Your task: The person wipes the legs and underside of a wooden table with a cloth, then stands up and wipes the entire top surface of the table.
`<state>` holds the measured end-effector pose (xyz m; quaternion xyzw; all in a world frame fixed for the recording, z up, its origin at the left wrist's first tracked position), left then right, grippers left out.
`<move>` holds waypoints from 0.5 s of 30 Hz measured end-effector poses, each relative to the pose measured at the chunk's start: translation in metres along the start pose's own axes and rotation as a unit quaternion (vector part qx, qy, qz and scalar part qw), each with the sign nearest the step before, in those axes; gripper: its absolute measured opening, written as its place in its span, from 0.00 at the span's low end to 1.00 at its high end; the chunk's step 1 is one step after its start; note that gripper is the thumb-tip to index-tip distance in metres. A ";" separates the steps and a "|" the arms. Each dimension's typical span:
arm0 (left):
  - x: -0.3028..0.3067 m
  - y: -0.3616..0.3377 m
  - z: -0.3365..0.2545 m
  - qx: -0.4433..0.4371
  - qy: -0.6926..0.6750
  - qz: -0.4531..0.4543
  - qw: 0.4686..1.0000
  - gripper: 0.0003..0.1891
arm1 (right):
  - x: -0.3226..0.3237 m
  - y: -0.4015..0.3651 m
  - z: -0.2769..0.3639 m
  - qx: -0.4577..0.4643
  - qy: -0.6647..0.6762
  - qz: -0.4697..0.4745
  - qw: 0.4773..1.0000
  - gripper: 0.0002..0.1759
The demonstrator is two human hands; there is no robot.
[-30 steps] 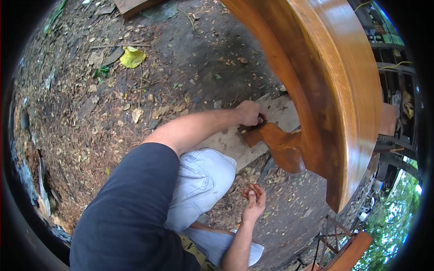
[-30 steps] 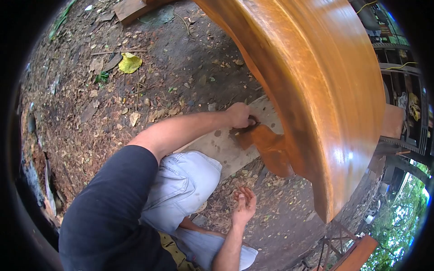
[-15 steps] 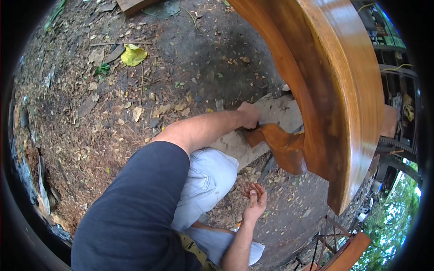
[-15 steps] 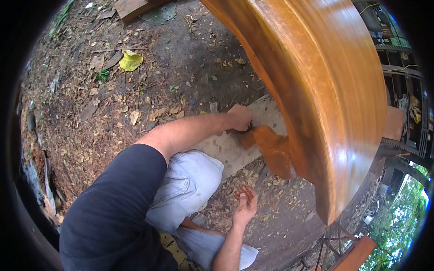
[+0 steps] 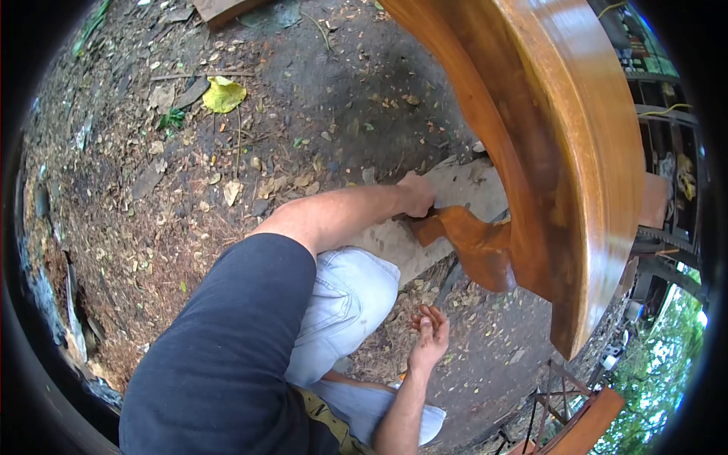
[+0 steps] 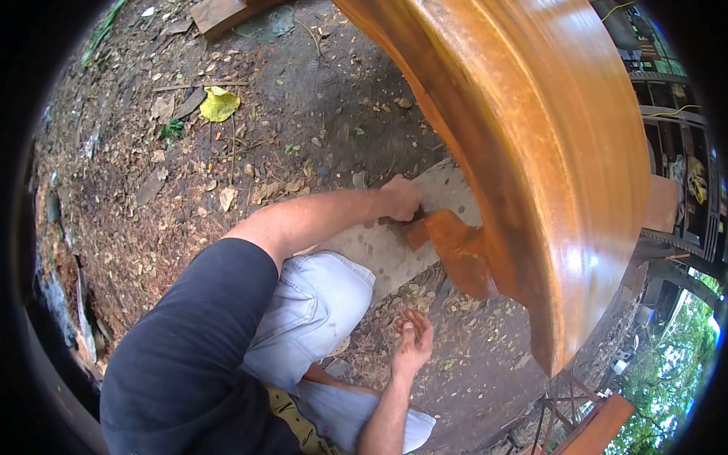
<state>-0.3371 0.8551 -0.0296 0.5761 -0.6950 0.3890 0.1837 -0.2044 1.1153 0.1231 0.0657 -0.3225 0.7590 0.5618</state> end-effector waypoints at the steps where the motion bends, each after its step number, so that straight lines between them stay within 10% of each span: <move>1: 0.004 0.001 0.001 -0.005 0.001 0.001 1.000 0.11 | -0.001 0.002 0.000 -0.002 0.000 -0.002 1.000 0.17; 15: 0.002 0.034 -0.004 -0.001 0.030 0.061 0.998 0.14 | -0.008 -0.001 0.001 -0.003 0.016 0.014 1.000 0.17</move>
Point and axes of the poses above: each hand's wrist, its own y-axis towards the middle knuckle, its own x-axis out of the back of the hand, z = x × y, the point moved 9 cm from there along y, towards the middle knuckle, and after that the axes turned 1 degree about -y, right-handed, at the moved point
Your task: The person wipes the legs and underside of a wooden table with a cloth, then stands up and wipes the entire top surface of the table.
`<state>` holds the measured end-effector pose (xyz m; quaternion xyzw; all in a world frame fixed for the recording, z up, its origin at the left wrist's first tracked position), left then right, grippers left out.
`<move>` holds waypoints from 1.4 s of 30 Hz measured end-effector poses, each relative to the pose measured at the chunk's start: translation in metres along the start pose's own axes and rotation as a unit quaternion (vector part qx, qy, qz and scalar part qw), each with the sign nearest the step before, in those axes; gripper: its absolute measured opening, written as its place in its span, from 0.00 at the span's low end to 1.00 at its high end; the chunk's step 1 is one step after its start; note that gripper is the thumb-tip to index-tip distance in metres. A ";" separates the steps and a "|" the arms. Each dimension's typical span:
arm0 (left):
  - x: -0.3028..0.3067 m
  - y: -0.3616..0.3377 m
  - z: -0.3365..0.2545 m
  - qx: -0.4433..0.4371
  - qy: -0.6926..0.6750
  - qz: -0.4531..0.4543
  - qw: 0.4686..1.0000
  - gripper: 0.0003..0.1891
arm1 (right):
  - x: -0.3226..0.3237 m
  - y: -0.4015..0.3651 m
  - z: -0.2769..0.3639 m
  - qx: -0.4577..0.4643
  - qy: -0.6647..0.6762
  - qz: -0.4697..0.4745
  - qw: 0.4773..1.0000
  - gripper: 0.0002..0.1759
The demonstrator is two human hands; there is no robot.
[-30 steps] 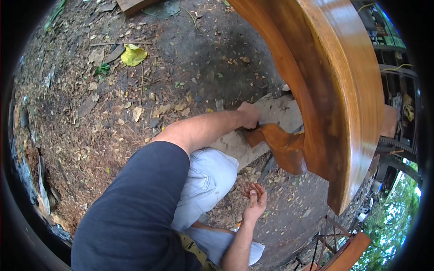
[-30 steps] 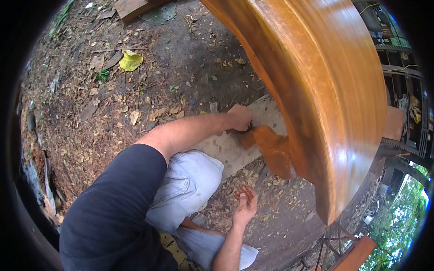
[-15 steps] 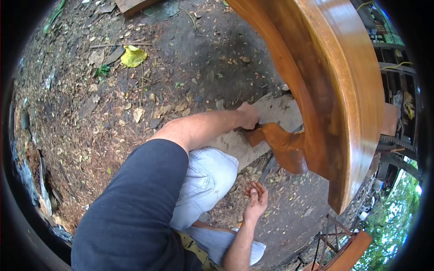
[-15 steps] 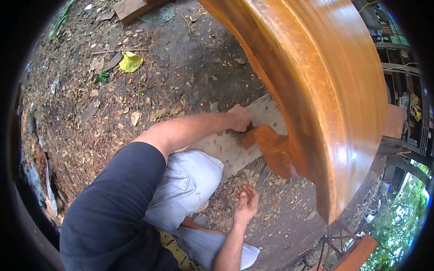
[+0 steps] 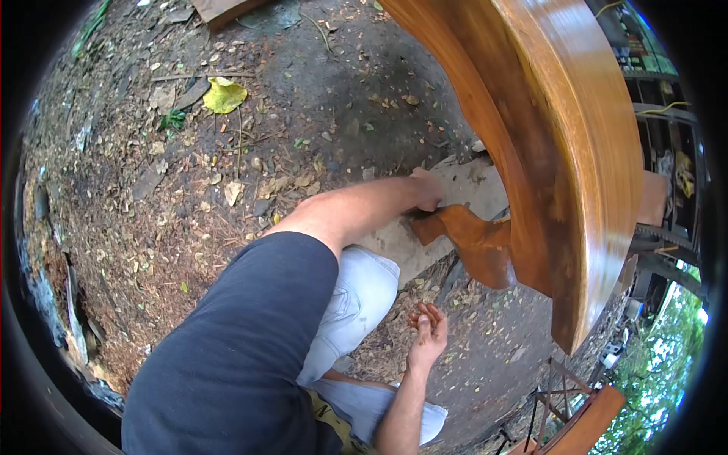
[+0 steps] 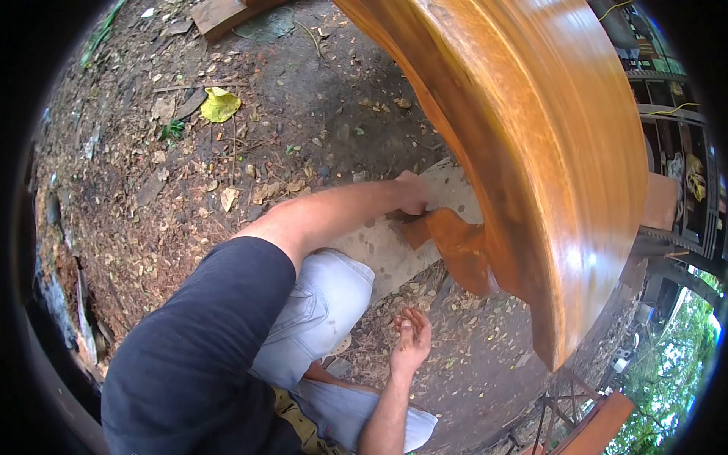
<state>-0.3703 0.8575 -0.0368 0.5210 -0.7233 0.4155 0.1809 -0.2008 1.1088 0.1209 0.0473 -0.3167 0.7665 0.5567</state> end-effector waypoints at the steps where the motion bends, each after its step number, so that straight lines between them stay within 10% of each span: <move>1: 0.001 -0.002 0.000 0.017 0.006 0.023 1.000 0.14 | 0.000 0.000 -0.002 -0.003 0.006 -0.002 1.000 0.17; 13: -0.024 -0.058 0.009 0.048 -0.038 0.067 0.996 0.16 | -0.005 0.002 0.002 -0.003 -0.002 0.008 1.000 0.17; 34: 0.024 -0.058 0.012 -0.059 -0.259 -0.163 0.950 0.15 | -0.004 0.005 -0.004 0.011 0.012 0.015 1.000 0.17; 42: 0.006 -0.053 0.020 0.011 -0.094 -0.168 0.981 0.09 | -0.004 0.004 0.002 0.013 -0.007 0.009 1.000 0.17</move>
Point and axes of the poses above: each hand's wrist, its own y-axis towards the middle knuckle, its own x-axis out of the back of the hand, z = x × y, the point moved 9 cm from there along y, towards the middle knuckle, and after that the axes turned 1 degree about -y, right-handed, at the moved point
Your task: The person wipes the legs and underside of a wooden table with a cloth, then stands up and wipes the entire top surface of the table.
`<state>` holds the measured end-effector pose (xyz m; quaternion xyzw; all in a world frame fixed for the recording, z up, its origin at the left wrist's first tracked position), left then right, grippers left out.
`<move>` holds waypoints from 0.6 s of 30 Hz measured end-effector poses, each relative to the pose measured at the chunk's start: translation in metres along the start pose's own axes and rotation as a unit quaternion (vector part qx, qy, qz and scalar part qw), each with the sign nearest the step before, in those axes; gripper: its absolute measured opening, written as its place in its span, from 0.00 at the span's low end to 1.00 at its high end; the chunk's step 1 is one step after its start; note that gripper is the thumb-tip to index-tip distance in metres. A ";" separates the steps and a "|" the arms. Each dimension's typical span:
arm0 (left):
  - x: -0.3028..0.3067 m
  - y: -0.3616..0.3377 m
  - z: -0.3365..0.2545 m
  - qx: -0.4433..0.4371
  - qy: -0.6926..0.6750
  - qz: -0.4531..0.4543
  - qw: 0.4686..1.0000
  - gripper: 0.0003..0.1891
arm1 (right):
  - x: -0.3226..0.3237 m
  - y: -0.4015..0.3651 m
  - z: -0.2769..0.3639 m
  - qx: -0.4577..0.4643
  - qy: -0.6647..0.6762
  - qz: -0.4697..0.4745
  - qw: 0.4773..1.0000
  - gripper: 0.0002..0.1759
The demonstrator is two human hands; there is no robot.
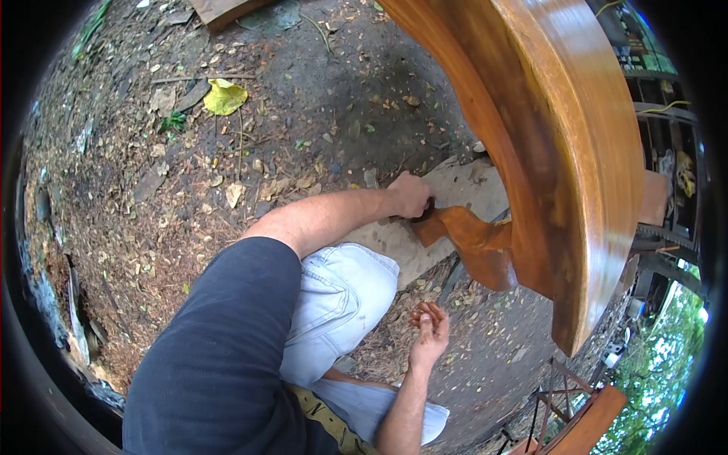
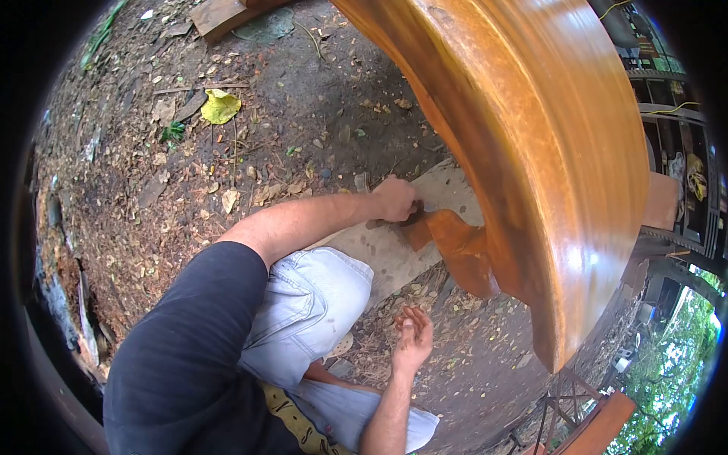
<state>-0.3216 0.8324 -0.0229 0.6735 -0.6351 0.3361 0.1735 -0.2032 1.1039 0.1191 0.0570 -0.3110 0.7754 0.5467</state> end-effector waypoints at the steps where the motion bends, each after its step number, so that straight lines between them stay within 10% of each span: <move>1: 0.003 0.000 0.002 0.015 0.011 -0.036 0.999 0.08 | 0.001 -0.001 0.000 0.004 0.002 -0.002 1.000 0.17; 10: -0.008 0.025 -0.038 -0.088 0.191 0.026 0.977 0.08 | 0.005 -0.005 -0.008 -0.016 0.001 -0.008 1.000 0.17; 18: -0.009 0.033 -0.017 -0.082 0.043 0.105 0.990 0.16 | 0.007 -0.004 -0.006 -0.003 0.008 -0.014 1.000 0.16</move>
Point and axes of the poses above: each hand's wrist, its own y-axis towards the middle knuckle, its own x-axis out of the back of the hand, z = x × y, the point moved 9 cm from there along y, towards the middle knuckle, and after that the axes turned 1 degree about -y, right-handed, at the moved point
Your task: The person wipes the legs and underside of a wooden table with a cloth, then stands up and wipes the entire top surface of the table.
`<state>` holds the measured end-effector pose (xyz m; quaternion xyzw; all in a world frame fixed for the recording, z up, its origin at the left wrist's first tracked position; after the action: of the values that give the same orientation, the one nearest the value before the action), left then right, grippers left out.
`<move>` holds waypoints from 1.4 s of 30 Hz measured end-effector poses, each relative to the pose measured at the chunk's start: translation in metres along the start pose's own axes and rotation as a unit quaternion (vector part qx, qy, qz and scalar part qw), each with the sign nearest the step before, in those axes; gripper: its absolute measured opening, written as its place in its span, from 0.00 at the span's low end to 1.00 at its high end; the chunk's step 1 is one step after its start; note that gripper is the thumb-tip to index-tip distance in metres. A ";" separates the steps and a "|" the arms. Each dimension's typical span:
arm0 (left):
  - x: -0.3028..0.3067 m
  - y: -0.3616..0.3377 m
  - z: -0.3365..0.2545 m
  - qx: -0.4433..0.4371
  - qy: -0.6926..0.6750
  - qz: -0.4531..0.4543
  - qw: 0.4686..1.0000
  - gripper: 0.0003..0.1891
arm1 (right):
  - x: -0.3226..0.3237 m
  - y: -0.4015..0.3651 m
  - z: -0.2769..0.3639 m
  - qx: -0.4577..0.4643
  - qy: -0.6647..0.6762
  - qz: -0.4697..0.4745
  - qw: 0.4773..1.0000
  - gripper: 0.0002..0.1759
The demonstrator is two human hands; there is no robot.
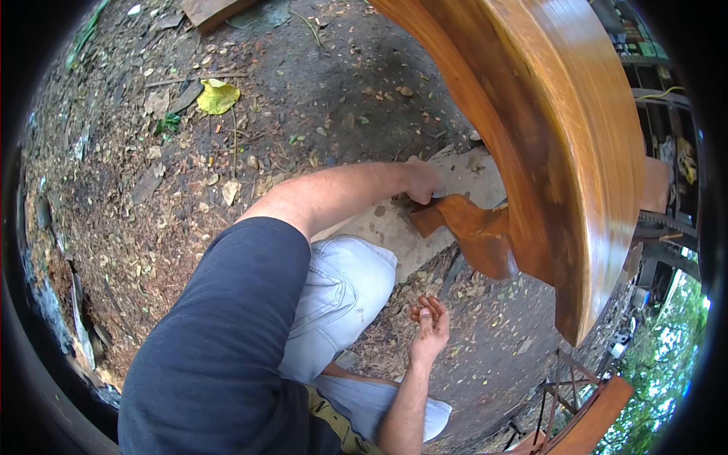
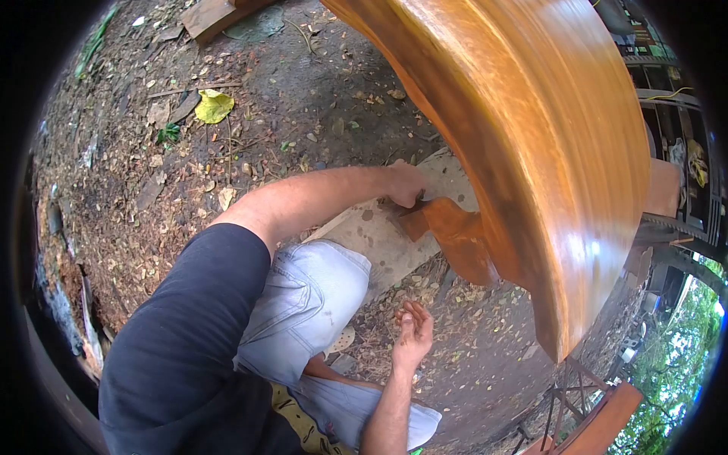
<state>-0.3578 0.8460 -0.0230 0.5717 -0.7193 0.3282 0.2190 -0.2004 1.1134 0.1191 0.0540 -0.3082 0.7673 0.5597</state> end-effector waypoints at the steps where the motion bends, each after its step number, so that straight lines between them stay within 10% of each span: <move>1: 0.002 -0.001 0.002 -0.009 -0.020 -0.014 1.000 0.17 | 0.000 0.001 0.001 0.005 0.001 -0.002 1.000 0.16; 25: -0.030 -0.057 -0.002 0.003 0.080 0.122 0.989 0.18 | -0.010 0.010 0.009 0.003 -0.006 0.022 1.000 0.18; 42: 0.002 -0.028 0.006 0.142 -0.027 0.015 0.989 0.15 | -0.002 0.004 -0.005 -0.003 0.008 0.009 1.000 0.17</move>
<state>-0.3313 0.8366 -0.0194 0.5950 -0.6793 0.4149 0.1115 -0.2018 1.1136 0.1124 0.0438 -0.3063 0.7719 0.5553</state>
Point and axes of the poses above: each hand's wrist, its own y-axis towards the middle knuckle, its own x-axis out of the back of the hand, z = x × y, the point moved 9 cm from there along y, towards the middle knuckle, and after that the axes turned 1 degree about -y, right-handed, at the moved point
